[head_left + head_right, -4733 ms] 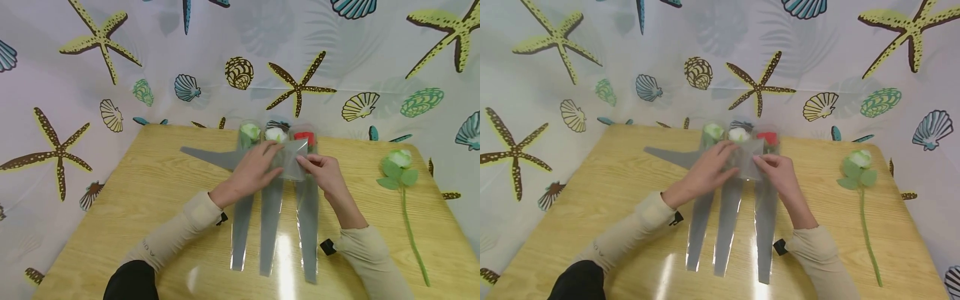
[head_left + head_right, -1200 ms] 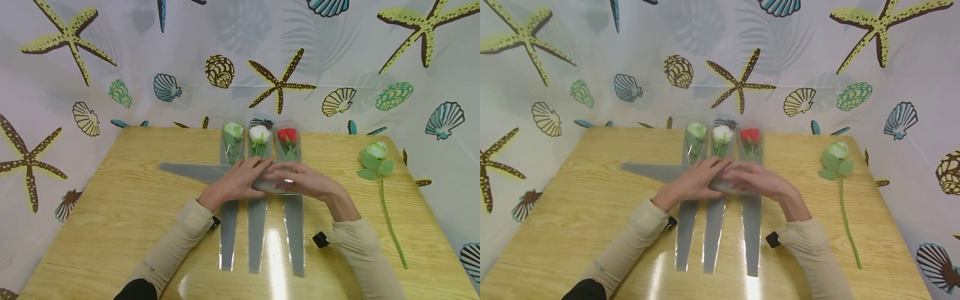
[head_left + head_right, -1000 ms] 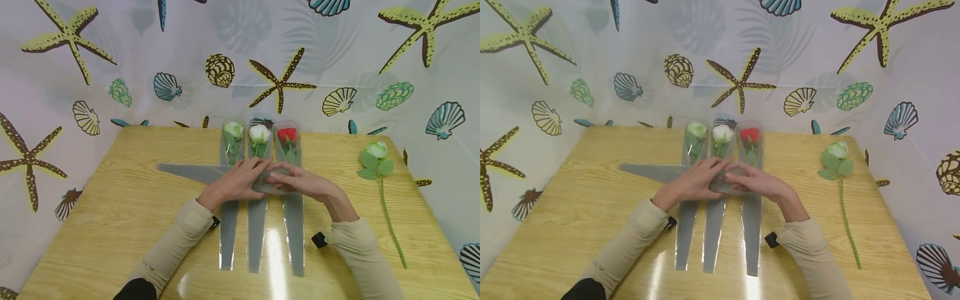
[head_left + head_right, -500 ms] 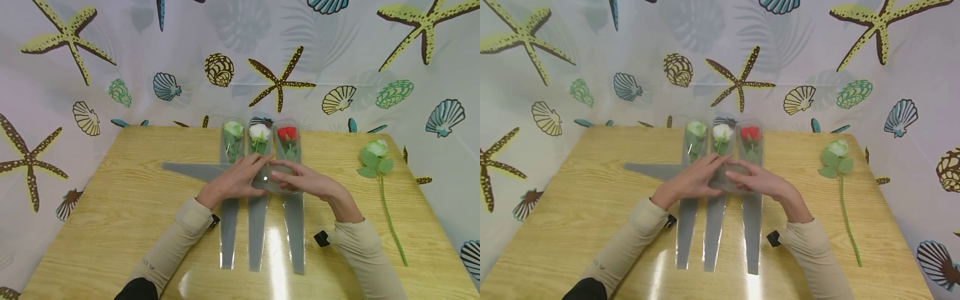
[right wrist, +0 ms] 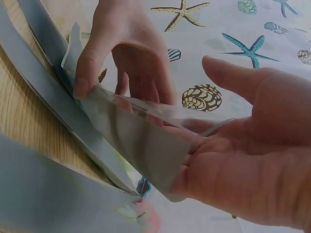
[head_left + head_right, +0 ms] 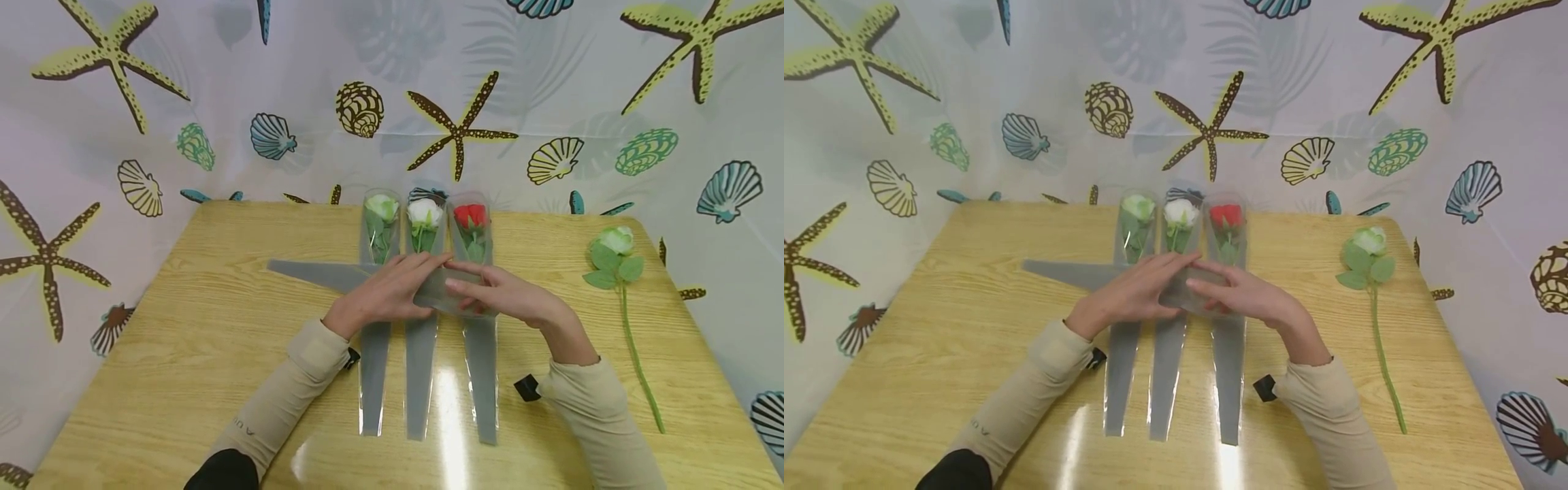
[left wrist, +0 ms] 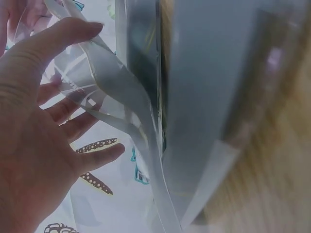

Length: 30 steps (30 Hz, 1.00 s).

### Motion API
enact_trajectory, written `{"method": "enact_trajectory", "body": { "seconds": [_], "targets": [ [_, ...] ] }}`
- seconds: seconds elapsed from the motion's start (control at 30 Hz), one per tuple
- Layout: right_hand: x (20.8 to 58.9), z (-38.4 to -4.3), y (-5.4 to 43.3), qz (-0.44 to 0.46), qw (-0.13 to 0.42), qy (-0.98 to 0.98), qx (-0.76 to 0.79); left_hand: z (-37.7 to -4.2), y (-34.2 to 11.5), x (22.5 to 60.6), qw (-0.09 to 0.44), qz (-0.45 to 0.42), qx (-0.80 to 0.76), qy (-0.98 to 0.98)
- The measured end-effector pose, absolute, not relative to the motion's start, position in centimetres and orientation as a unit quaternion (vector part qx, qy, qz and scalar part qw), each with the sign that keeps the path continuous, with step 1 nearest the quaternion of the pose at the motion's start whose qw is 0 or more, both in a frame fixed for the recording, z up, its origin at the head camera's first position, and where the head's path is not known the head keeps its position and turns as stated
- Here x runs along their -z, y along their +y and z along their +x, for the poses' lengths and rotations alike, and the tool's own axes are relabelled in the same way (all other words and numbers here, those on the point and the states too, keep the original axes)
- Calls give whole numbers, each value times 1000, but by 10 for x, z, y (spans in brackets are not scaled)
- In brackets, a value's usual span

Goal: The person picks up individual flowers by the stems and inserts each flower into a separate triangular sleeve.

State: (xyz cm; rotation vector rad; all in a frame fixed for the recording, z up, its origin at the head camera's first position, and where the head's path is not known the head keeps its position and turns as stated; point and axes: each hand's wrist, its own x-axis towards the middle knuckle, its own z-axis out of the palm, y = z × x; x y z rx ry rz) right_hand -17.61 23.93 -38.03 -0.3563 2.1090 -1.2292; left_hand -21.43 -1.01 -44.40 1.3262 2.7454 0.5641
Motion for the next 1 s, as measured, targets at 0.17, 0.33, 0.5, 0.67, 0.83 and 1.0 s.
{"method": "enact_trajectory", "body": {
  "seconds": [0.17,0.33,0.5,0.67,0.83,1.0],
  "targets": [
    [377,-176,243,-139,317,812,471,-215,-9,443,26,430,-179,885],
    [373,-173,251,-152,298,816,472,-217,-8,443,35,425,-190,884],
    [363,-169,269,-165,270,814,487,-218,-7,443,42,423,-198,883],
    [347,-162,304,-153,206,835,486,-219,-7,442,49,420,-202,884],
    [342,-163,359,-48,152,894,419,-220,-9,441,51,418,-199,885],
    [357,-167,420,78,183,918,344,-218,-13,441,56,410,-197,889]
  ]
}}
